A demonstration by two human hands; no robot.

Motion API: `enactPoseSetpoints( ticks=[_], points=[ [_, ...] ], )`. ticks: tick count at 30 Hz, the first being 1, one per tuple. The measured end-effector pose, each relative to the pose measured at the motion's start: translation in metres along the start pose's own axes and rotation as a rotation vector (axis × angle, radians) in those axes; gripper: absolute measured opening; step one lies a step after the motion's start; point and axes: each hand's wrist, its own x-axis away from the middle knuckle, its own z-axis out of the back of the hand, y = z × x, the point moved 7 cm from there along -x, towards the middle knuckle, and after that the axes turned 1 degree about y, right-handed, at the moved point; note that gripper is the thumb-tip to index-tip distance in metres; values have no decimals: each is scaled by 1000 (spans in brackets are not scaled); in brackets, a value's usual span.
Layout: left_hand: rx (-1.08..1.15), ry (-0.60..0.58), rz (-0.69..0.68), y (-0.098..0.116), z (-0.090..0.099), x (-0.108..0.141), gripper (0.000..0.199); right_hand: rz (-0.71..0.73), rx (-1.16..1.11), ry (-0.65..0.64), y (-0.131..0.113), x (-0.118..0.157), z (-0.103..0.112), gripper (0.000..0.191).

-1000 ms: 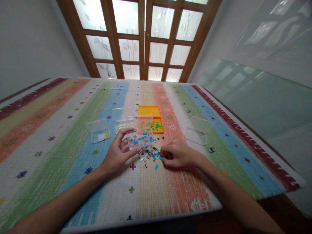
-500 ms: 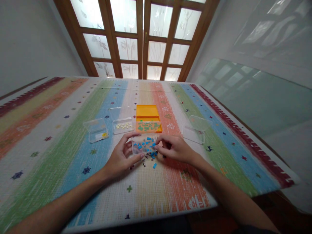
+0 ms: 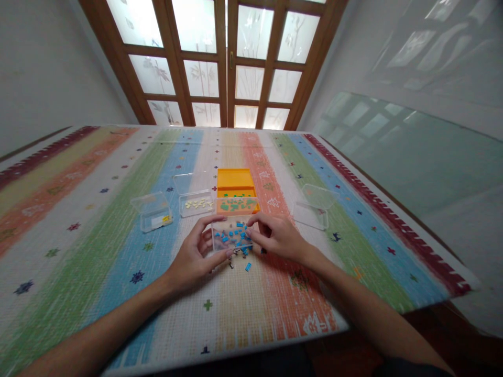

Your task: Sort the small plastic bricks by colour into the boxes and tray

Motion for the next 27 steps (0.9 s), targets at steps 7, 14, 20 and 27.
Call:
enactPoseSetpoints(
  ticks=[7,14,20,27],
  points=[
    [19,125,-65,4,19,-8,62,56,11,66,6,6,14,23],
    [-60,167,-92,4,28,-11,61,149,109,-231,2,13,-17,10],
    [-59,141,-79,5,25,-9,63,144,154,-304,2,14,-24,15],
    [-41,121,-81,5,23,-9,64,123,188,-301,3,15,-27,12]
  ],
)
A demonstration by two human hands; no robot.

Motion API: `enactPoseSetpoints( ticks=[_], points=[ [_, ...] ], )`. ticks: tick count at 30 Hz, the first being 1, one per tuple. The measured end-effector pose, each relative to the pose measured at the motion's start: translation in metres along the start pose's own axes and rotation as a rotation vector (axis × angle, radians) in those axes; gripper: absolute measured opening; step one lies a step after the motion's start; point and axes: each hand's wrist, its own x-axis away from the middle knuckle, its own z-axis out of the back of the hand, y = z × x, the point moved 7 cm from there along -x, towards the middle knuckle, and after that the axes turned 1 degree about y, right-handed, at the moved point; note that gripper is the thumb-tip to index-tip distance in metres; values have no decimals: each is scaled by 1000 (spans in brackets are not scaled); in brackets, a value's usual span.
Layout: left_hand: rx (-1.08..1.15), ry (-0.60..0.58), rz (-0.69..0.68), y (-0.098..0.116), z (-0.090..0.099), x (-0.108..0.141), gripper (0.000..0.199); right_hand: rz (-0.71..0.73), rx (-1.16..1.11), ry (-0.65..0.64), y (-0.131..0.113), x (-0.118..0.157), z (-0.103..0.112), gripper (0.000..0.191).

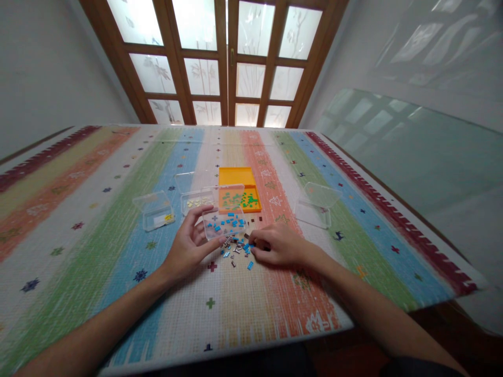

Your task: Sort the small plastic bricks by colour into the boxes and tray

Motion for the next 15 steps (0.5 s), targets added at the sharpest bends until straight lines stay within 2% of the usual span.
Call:
enactPoseSetpoints(
  ticks=[6,11,15],
  points=[
    [51,-3,40,1,-3,0,64,9,-186,27,2,0,11,9],
    [63,-40,55,0,-8,3,63,-49,-359,205,12,2,28,17],
    [69,-80,88,1,-16,8,62,-66,-330,322,11,1,34,21]
  ],
)
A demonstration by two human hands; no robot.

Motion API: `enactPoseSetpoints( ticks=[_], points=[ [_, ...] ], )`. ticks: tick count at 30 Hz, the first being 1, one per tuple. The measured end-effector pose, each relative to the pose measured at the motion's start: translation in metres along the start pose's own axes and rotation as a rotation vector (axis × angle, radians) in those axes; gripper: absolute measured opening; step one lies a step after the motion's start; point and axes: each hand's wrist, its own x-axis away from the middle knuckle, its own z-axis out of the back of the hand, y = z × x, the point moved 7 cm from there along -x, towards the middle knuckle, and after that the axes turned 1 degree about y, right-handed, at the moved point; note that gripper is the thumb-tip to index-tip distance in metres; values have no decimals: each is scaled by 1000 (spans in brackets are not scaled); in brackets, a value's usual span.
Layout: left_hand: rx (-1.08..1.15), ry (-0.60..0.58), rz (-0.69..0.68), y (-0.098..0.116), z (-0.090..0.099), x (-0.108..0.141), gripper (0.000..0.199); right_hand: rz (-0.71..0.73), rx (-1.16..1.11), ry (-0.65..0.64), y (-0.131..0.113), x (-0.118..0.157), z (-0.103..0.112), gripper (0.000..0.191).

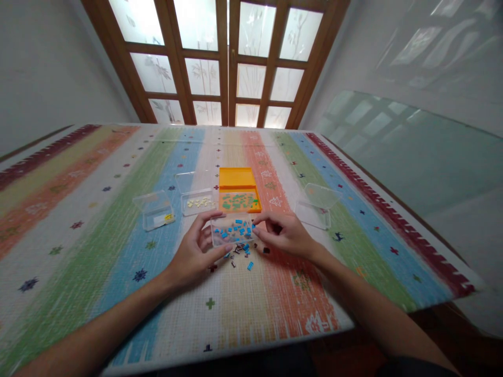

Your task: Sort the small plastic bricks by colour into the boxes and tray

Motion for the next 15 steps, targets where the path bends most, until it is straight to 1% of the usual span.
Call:
enactPoseSetpoints(
  ticks=[3,8,11,15],
  points=[
    [-27,-27,0,2,-6,3,61,23,94,17,-3,-1,-2,22],
    [-50,-63,-17,3,-11,5,58,1,246,-37,1,-1,-9,21],
    [-51,-70,-29,2,-11,5,59,-6,278,-53,0,-2,-13,21],
    [-42,-85,-44,1,-12,5,58,14,251,-101,-6,-2,-19,16]
  ],
)
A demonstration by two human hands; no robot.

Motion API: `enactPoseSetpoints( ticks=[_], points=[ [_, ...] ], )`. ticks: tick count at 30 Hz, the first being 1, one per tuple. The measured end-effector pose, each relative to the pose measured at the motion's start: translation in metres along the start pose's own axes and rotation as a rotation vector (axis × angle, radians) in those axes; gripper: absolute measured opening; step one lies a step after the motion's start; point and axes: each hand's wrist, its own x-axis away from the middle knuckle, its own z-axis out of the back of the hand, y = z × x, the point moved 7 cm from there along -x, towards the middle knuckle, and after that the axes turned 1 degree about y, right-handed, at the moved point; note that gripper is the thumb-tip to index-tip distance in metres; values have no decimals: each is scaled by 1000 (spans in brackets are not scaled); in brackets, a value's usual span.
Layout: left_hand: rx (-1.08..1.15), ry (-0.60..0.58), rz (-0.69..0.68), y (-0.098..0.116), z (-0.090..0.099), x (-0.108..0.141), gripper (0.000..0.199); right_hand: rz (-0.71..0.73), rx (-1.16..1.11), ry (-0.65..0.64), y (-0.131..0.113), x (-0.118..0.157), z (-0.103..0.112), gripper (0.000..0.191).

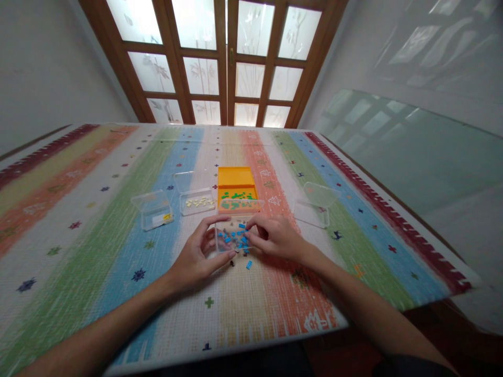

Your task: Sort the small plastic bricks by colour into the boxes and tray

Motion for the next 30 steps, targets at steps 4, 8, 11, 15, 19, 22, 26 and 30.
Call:
enactPoseSetpoints(
  ticks=[4,8,11,15,19,22,26,30],
  points=[
    [-5,-5,24,0,0,1,59,5,-69,-24,-2,0,-1,16],
    [-5,1,12,2,0,1,58,-45,-84,6,6,2,3,21],
    [-3,0,-3,4,0,1,57,-44,-38,24,8,2,3,21],
    [-1,-3,11,3,0,0,57,-37,-4,46,9,3,2,23],
    [-2,7,9,1,1,0,57,-31,4,49,8,3,3,24],
    [3,2,9,1,1,1,57,-31,-20,82,7,4,6,26],
    [0,17,42,-1,4,0,58,-58,-78,191,7,4,18,24],
    [17,76,43,-1,12,-3,61,-60,-77,221,11,5,33,14]
  ],
)
